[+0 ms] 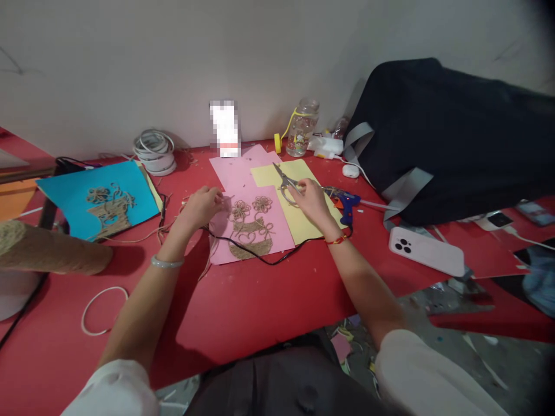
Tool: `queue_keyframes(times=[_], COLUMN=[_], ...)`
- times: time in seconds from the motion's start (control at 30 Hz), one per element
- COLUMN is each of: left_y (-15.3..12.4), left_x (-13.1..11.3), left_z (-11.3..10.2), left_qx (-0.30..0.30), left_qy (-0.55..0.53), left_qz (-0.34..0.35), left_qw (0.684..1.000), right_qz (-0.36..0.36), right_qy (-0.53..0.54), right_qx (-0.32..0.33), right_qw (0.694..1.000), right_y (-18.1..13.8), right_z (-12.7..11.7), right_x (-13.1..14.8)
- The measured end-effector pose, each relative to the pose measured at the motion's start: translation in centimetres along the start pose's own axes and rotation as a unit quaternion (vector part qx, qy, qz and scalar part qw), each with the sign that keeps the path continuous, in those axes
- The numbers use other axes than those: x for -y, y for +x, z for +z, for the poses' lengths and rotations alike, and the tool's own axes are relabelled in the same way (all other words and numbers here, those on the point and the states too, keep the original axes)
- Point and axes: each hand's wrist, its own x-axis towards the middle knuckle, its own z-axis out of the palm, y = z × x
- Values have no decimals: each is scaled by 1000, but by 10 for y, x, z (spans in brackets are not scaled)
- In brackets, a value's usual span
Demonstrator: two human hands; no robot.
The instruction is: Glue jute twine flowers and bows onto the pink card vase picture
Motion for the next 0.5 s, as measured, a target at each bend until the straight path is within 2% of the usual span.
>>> queue_keyframes(times=[0.1,0.2,0.27,0.33,0.43,0.5], left_y=[1,-2,-4,-6,-8,-9], left_x=[3,9,6,-1,-17,-25], left_z=[15,11,4,-1,3,13], left_qx=[9,-3,-32,-65,-68,-38], left_qy=[-37,-68,-92,-123,-181,-217], left_qz=[-6,1,2,4,23,36], left_qw=[999,998,995,990,981,975], right_qz=[-25,75,162,214,205,186], right_qy=[-77,-195,-271,-317,-292,-235], right_qx=[-85,-100,-58,19,142,147], right_qw=[993,973,947,924,923,943], right_y=[5,3,-1,-4,-8,-10], right_z=[-24,-57,-75,-86,-90,-92], right_x=[-10,-28,-46,-66,-93,-104])
